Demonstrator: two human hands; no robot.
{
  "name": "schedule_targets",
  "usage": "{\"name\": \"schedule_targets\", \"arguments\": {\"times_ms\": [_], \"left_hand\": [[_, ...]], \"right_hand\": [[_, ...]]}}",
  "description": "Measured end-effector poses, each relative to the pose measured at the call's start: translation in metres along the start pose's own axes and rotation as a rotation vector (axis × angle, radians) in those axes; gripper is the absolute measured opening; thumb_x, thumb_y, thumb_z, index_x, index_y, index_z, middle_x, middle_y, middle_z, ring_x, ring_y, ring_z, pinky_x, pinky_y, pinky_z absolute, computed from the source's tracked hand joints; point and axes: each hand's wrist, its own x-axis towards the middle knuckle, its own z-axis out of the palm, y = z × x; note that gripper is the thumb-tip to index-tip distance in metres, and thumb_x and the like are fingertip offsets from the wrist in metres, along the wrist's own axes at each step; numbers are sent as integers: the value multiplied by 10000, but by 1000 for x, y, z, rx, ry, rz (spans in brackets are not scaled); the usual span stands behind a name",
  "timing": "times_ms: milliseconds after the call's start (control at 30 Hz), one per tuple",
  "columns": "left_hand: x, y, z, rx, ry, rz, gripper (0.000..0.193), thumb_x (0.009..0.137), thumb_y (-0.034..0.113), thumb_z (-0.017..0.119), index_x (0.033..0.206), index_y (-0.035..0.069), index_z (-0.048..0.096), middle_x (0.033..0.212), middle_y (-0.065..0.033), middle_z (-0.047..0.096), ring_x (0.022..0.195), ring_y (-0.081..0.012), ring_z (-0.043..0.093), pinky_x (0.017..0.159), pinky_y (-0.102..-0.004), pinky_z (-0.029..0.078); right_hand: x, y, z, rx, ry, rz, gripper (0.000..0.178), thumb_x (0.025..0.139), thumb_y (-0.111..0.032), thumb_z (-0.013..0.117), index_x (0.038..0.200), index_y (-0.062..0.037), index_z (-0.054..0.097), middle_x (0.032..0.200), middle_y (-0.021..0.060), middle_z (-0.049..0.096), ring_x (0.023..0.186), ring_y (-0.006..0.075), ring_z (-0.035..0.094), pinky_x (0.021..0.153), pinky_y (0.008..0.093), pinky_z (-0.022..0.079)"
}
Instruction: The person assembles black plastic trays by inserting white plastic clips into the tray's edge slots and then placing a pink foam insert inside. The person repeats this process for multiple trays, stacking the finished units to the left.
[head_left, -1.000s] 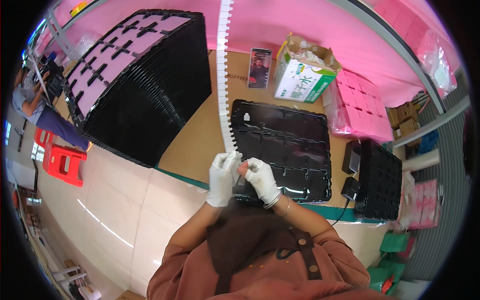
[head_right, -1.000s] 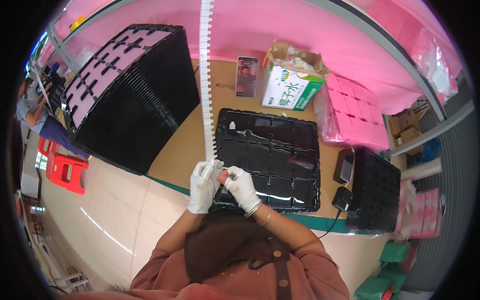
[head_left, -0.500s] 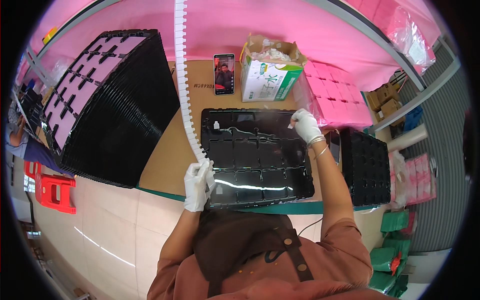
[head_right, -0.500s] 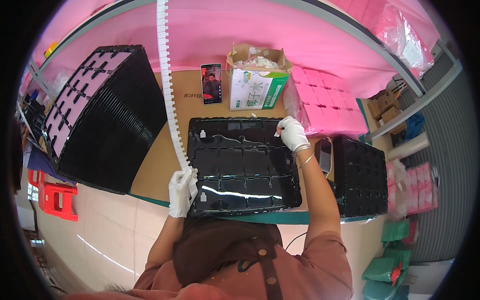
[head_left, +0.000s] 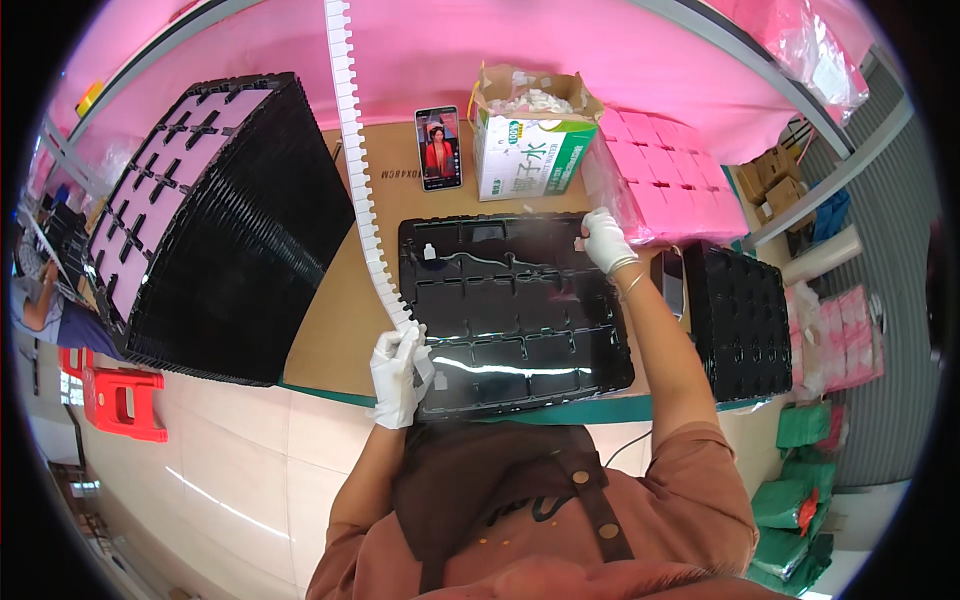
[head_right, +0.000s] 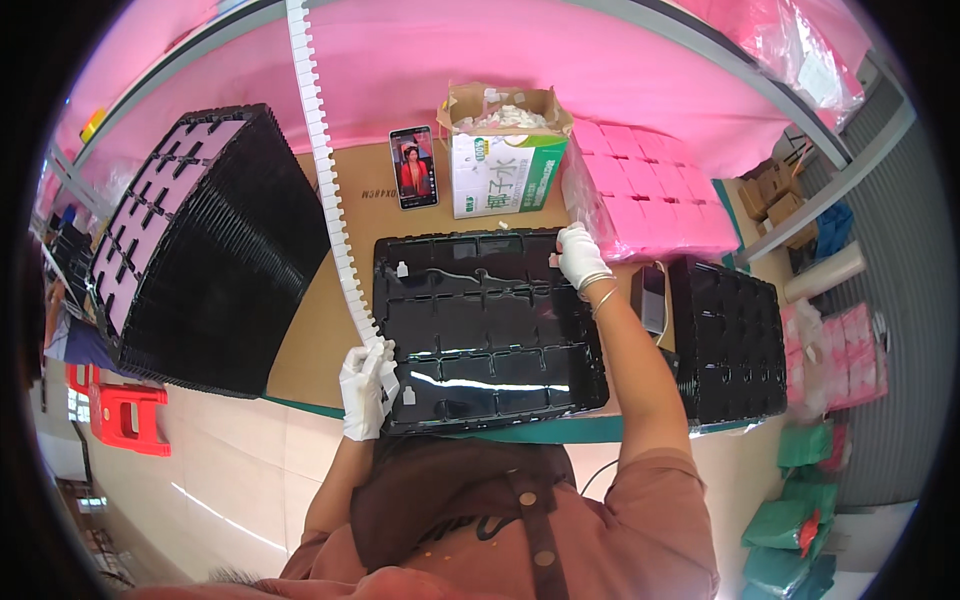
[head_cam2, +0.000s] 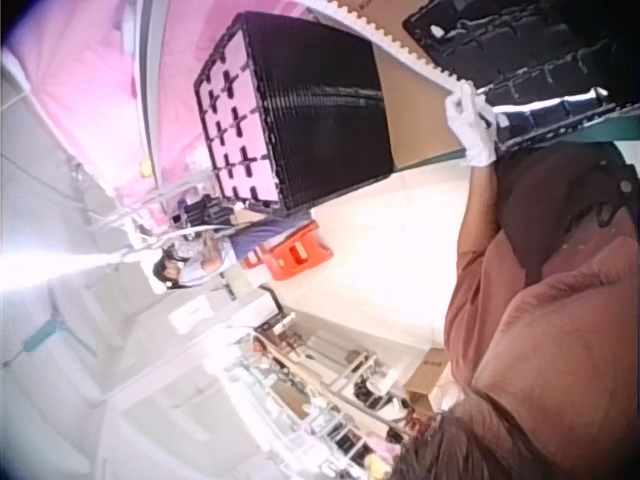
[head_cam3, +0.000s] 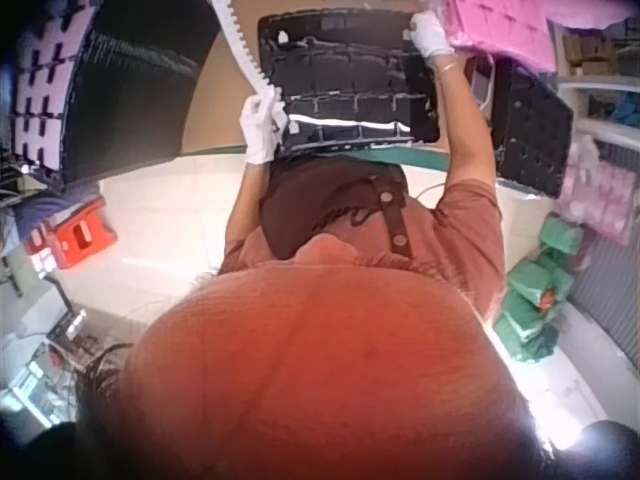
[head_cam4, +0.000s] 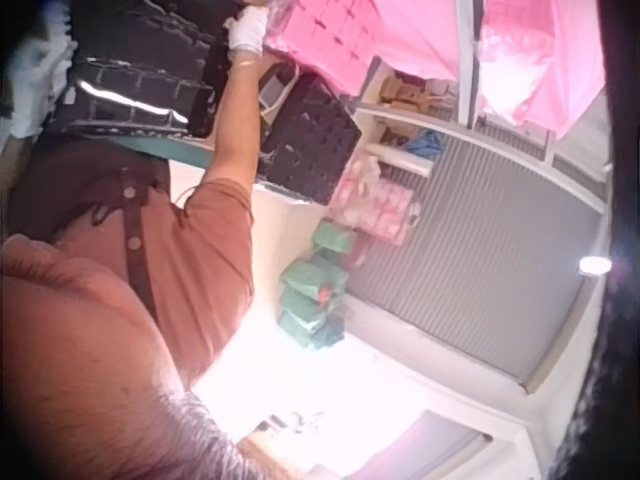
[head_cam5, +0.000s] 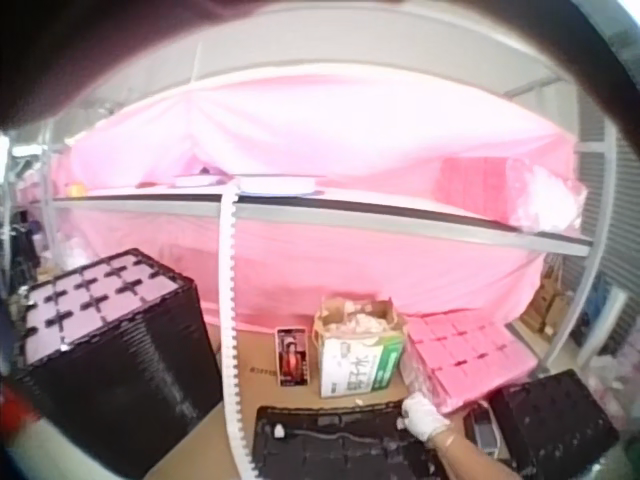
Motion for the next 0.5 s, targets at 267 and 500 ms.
{"name": "schedule_targets", "arguments": {"times_ms": [267, 500], "left_hand": [[-10, 20, 22, -139, -5, -36, 119, 938, 129, 656, 938, 21, 609, 979, -132, 695, 862, -160, 660, 763, -277, 526], [-30, 15, 44, -127, 31, 71, 102, 960, 108, 604, 983, 10, 585, 1058, -140, 670, 977, -193, 639, 887, -321, 500]], "right_hand": [[-57, -107, -14, 455, 281, 73, 228, 735, -132, 790, 839, -30, 616, 840, 161, 602, 797, 332, 615, 730, 408, 508], [-139, -246, 0, 1550, -405, 229, 171, 886, -165, 721, 956, -33, 636, 859, -21, 631, 790, 64, 557, 712, 233, 461]]}}
